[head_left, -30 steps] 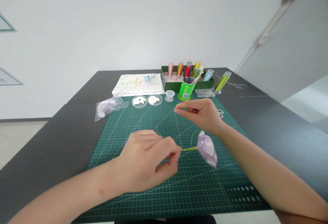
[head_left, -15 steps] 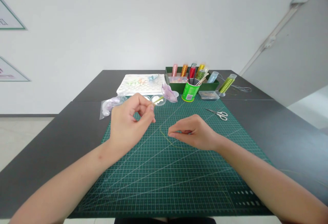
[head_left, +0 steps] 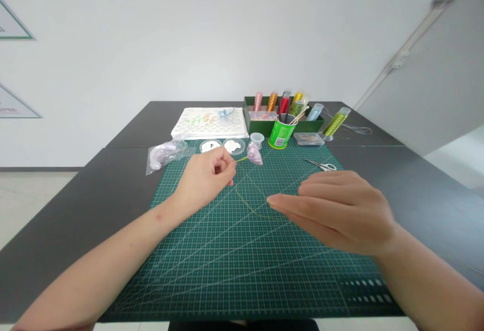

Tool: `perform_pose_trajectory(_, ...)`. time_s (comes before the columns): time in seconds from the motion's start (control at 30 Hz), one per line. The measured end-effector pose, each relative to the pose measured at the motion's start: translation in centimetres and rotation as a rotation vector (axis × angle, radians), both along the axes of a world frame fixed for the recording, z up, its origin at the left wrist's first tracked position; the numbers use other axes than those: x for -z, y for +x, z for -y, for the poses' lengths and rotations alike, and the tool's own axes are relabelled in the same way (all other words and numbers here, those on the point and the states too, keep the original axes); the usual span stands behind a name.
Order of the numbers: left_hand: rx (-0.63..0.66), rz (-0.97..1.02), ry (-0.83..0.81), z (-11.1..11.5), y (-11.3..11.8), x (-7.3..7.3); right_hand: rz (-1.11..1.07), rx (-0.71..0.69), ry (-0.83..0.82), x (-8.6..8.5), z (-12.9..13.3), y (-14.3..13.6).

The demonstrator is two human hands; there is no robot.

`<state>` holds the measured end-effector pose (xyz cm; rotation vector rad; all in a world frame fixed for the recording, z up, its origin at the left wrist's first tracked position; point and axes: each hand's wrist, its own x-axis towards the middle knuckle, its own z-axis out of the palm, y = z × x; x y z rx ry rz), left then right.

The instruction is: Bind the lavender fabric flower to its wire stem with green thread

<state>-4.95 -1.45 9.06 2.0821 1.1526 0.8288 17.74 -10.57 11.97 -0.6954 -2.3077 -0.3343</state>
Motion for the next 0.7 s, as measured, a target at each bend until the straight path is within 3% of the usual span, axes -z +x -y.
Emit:
perform_pose_trajectory(0.23, 0.32, -0.138, -0.292, 2.2, 1.4, 1.0, -0.06, 0.147, 0.114, -1.0, 0.5, 0.4)
perform_pose_trajectory(0.43, 0.418, -0.109, -0.4, 4.5, 1.7, 0.3, -0.353, 0.312, -0.021, -0.1, -0.5, 0.1)
perform_pose_trajectory(0.7, 0.476, -0.09, -0.43, 6.1, 1.4, -1.0, -0.414, 0.351, -0.14, 1.2, -2.7, 0.6)
